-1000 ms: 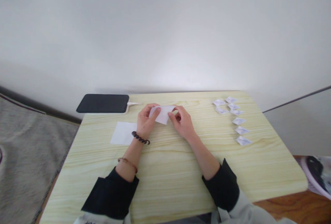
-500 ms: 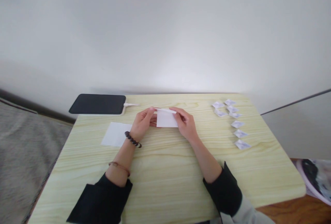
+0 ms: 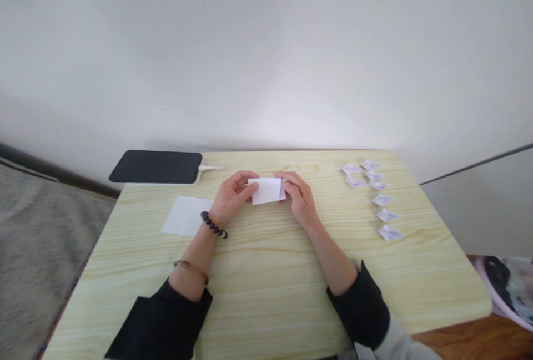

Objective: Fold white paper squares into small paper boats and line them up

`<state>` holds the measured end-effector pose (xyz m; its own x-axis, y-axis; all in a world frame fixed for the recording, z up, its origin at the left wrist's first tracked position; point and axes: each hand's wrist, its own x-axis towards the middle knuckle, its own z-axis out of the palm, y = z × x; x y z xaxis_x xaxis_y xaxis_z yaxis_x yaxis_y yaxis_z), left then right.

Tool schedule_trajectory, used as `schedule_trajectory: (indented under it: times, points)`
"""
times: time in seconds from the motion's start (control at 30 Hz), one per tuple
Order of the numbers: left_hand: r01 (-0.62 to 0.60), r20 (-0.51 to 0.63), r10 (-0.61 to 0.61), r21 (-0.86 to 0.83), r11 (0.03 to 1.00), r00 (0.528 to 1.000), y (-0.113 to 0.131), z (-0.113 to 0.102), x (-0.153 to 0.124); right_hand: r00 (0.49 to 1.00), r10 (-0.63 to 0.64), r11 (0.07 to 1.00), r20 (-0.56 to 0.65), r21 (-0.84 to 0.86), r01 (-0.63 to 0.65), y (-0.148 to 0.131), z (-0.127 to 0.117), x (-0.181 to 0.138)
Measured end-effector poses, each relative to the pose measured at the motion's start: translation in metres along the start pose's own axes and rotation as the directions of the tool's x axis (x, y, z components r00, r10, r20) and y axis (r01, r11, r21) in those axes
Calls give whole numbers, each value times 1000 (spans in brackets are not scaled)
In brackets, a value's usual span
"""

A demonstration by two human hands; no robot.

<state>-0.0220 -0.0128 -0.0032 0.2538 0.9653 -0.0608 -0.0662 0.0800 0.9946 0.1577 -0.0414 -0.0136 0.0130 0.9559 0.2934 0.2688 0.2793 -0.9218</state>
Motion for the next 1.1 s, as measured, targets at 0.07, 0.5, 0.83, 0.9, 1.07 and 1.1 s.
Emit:
schedule_trajectory:
  times: [0.07,0.5,0.83,0.9,1.07,1.1]
  points:
    - [-28,2,28,-7,1000,1000,0,0,0,997,82,995,9,51,-82,1,2,-1]
    - [82,-63,-76,88,993,995,1,3,2,984,172,985,-40,21,-171,2,7,-1]
    - [48,-46,-42,132,990,998,-2,1,2,983,185,980,8,74,-186,3,6,0]
    - [45,-53,-38,126,991,998,-2,1,2,984,180,981,8,78,-180,3,6,0]
    - [43,-48,-38,125,991,998,-3,0,2,984,177,981,7,81,-177,5,7,0]
    - [44,-46,-38,129,991,998,-3,0,2,984,176,981,8,83,-176,5,7,0]
